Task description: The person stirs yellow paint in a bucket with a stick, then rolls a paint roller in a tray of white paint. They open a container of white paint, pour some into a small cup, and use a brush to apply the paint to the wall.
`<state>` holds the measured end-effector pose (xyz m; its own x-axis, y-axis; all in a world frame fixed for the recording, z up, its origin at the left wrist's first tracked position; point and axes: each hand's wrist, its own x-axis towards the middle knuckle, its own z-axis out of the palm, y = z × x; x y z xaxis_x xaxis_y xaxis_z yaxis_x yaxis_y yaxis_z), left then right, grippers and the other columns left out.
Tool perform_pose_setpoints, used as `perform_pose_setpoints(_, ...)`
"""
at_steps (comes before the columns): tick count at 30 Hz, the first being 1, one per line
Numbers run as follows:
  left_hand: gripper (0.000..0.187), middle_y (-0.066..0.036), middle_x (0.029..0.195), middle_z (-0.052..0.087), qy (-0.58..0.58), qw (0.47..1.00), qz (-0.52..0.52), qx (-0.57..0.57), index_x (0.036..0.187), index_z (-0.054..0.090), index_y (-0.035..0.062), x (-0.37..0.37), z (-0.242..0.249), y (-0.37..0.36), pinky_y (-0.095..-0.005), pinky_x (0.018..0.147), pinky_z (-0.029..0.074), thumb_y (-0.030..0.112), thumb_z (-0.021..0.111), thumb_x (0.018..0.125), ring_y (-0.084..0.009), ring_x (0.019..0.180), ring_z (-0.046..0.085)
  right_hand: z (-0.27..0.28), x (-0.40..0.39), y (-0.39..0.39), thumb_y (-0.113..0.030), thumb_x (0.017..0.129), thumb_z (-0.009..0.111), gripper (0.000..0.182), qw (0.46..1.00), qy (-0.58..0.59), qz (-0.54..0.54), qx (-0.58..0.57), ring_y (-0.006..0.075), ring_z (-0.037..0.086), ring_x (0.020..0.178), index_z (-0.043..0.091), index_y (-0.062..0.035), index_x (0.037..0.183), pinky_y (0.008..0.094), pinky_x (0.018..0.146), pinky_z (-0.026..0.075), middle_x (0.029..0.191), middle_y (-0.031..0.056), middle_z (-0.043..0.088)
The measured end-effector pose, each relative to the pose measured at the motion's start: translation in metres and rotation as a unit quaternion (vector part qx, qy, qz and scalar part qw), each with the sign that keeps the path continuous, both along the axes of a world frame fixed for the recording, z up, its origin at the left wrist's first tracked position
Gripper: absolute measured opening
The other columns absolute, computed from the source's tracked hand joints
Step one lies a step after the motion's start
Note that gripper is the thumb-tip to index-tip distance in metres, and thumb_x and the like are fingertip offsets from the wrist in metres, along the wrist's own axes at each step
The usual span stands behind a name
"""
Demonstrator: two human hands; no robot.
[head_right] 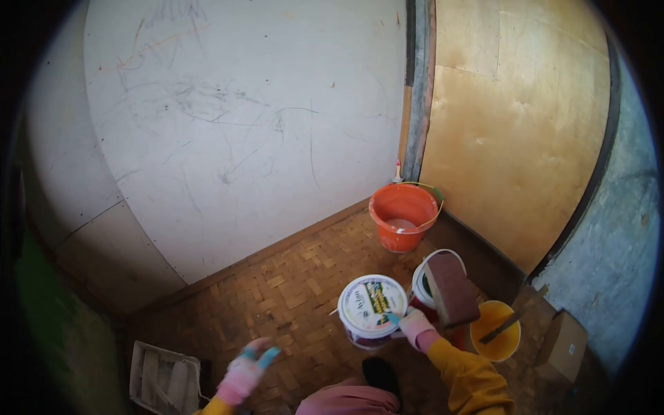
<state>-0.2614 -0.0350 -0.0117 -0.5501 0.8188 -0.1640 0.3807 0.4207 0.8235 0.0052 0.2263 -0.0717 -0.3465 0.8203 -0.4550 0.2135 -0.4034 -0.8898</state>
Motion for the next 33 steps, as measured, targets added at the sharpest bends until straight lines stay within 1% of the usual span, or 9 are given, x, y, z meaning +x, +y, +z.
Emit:
perform_pose_setpoints(3,0.066,-0.018,0.115,0.055,0.031,0.991,-0.1,-0.083,0.122,0.045,0.0048,0.021,-0.038,0.119,-0.0366,0.091,0.04,0.057,0.045,0.083,-0.034,0.106,0.052,-0.083,0.024,0.033,-0.008,0.083,0.06,0.024,0.992,-0.06,0.052,0.097,0.0196,0.063,0.079,0.056,-0.0019,0.106,0.0342,0.065,0.055,0.095,0.0103,0.063)
perform_pose_setpoints(5,0.065,-0.023,0.116,0.051,-0.02,0.992,-0.107,-0.06,0.118,0.048,0.0057,0.026,-0.102,0.183,-0.0393,0.09,0.04,0.06,0.043,0.082,-0.0372,0.107,0.05,-0.056,0.024,0.017,-0.008,0.081,0.062,0.031,0.989,-0.045,0.062,0.127,0.0144,0.058,0.087,0.053,-0.0001,0.11,0.0276,0.079,0.046,0.097,0.0097,0.063)
perform_pose_setpoints(8,0.062,-0.025,0.109,0.055,0.006,0.989,-0.089,-0.114,0.109,0.051,0.0065,0.047,-0.095,0.22,-0.0416,0.084,0.042,0.061,0.043,0.081,-0.039,0.101,0.052,-0.024,0.021,0.007,-0.01,0.078,0.065,0.034,0.967,-0.173,0.075,0.168,0.0152,0.059,0.086,0.052,0.0002,0.108,0.0284,0.077,0.046,0.096,0.0111,0.063)
perform_pose_setpoints(13,0.058,-0.023,0.086,0.061,0.059,0.994,-0.026,-0.093,0.101,0.052,0.0066,0.048,-0.09,0.211,-0.0441,0.076,0.045,0.06,0.046,0.08,-0.0411,0.087,0.058,-0.023,0.012,-0.006,-0.009,0.078,0.063,0.034,0.973,-0.124,0.061,0.186,0.0163,0.061,0.083,0.05,-0.0003,0.108,0.0286,0.071,0.048,0.094,0.0128,0.063)
perform_pose_setpoints(19,0.05,-0.016,0.081,0.062,0.007,0.993,0.09,-0.076,0.095,0.054,0.0016,-0.014,-0.081,0.18,-0.0328,0.066,0.048,0.05,0.055,0.083,-0.0232,0.074,0.061,-0.039,-0.056,-0.002,-0.004,0.078,0.063,0.043,0.983,-0.053,0.134,0.117,0.0178,0.063,0.08,0.045,-0.0007,0.116,0.0279,0.067,0.055,0.093,0.0136,0.061)
perform_pose_setpoints(21,0.049,-0.019,0.082,0.062,0.03,0.99,0.119,-0.075,0.095,0.053,0.0054,-0.039,-0.066,0.169,-0.039,0.069,0.046,0.053,0.048,0.085,-0.0322,0.077,0.061,-0.075,-0.093,0.006,-0.004,0.078,0.062,0.043,0.977,-0.032,0.165,0.132,0.0167,0.063,0.076,0.045,-0.0015,0.118,0.0269,0.064,0.056,0.089,0.0131,0.061)
perform_pose_setpoints(25,0.04,-0.017,0.074,0.06,0.099,0.968,0.231,0.007,0.088,0.054,0.0046,-0.096,-0.081,0.149,-0.0375,0.065,0.045,0.044,0.055,0.085,-0.0282,0.069,0.059,-0.023,-0.172,0.018,-0.02,0.079,0.064,0.045,0.941,-0.1,0.253,0.201,0.018,0.065,0.071,0.047,-0.0033,0.117,0.0294,0.065,0.053,0.086,0.0139,0.064)
perform_pose_setpoints(28,0.039,-0.018,0.075,0.06,0.091,0.951,0.295,0.022,0.088,0.054,0.0037,-0.138,-0.095,0.138,-0.0372,0.066,0.045,0.042,0.056,0.085,-0.0281,0.071,0.059,-0.001,-0.222,0.028,-0.03,0.078,0.063,0.043,0.921,-0.132,0.313,0.19,0.0356,0.059,0.091,0.046,-0.0068,0.111,0.0404,0.079,0.046,0.099,0.0205,0.061)
perform_pose_setpoints(33,0.038,-0.017,0.076,0.06,0.088,0.936,0.341,-0.009,0.085,0.054,0.0035,-0.178,-0.108,0.123,-0.0372,0.066,0.044,0.041,0.054,0.086,-0.0263,0.071,0.058,-0.012,-0.273,0.048,-0.038,0.08,0.059,0.052,0.871,-0.162,0.41,0.215,0.0378,0.058,0.091,0.039,-0.0015,0.111,0.0444,0.078,0.046,0.096,0.0248,0.059)
